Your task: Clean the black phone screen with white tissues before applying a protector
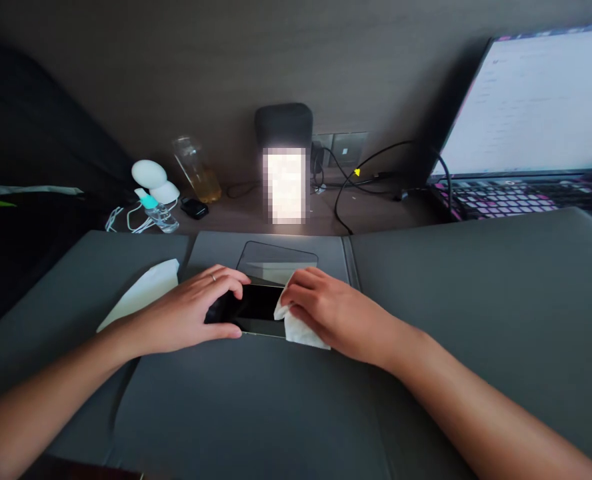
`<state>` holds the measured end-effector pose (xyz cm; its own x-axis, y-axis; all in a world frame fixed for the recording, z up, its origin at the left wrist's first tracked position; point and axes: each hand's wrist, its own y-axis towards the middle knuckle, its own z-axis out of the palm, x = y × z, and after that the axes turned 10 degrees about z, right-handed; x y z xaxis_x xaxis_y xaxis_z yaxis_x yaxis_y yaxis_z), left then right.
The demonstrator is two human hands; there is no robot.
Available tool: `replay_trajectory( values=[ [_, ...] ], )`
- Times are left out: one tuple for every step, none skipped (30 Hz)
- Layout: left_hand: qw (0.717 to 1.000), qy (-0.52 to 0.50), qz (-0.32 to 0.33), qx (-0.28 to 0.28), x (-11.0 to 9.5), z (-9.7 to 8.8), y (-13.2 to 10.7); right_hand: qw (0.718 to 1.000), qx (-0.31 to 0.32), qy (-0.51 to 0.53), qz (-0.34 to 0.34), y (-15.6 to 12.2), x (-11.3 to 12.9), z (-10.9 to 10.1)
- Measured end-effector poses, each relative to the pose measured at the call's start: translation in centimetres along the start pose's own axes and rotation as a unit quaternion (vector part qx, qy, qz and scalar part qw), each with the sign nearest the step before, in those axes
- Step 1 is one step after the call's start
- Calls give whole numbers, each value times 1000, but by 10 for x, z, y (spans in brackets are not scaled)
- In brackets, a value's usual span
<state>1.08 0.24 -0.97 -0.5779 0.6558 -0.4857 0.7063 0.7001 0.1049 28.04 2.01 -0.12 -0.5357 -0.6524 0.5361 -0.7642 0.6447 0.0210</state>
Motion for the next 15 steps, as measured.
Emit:
replay_trajectory(
  values=[
    [1000,1,4,0,0,0,0,1000,5,1,-6,0,0,0],
    [1000,2,7,0,0,1,0,1000,16,4,-15,0,1,0],
    [1000,5,9,-1,0,1,0,999,30,9,-24,1,1,0],
    [1000,8,9,-1,0,2,-1,999,41,15,-29,1,1,-1],
    [1000,13,8,-2,0,2,-1,998,44,21,-26,1,1,-1],
    [1000,18,8,-2,-1,2,-1,999,39,27,-17,1,0,-2],
    [1000,23,8,-2,-1,3,-2,999,30,30,-3,1,-2,-3],
    [1000,27,10,-1,-1,3,-2,999,22,32,10,0,-3,-4],
    [999,31,12,1,-2,3,-3,999,19,34,16,0,-4,-5],
    [999,34,15,2,-2,3,-3,999,22,38,15,-1,-5,-5],
    [999,36,18,3,-2,4,-3,998,33,45,6,-1,-5,-5],
    [999,38,21,3,-2,4,-3,997,48,54,-6,-1,-5,-5],
    [999,39,23,3,-2,4,-4,996,62,63,-16,-1,-6,-4],
    [999,40,24,3,-2,4,-4,995,69,72,-20,-1,-7,-4],
    [999,40,25,3,-1,4,-4,995,67,78,-15,-1,-8,-5]
  ],
)
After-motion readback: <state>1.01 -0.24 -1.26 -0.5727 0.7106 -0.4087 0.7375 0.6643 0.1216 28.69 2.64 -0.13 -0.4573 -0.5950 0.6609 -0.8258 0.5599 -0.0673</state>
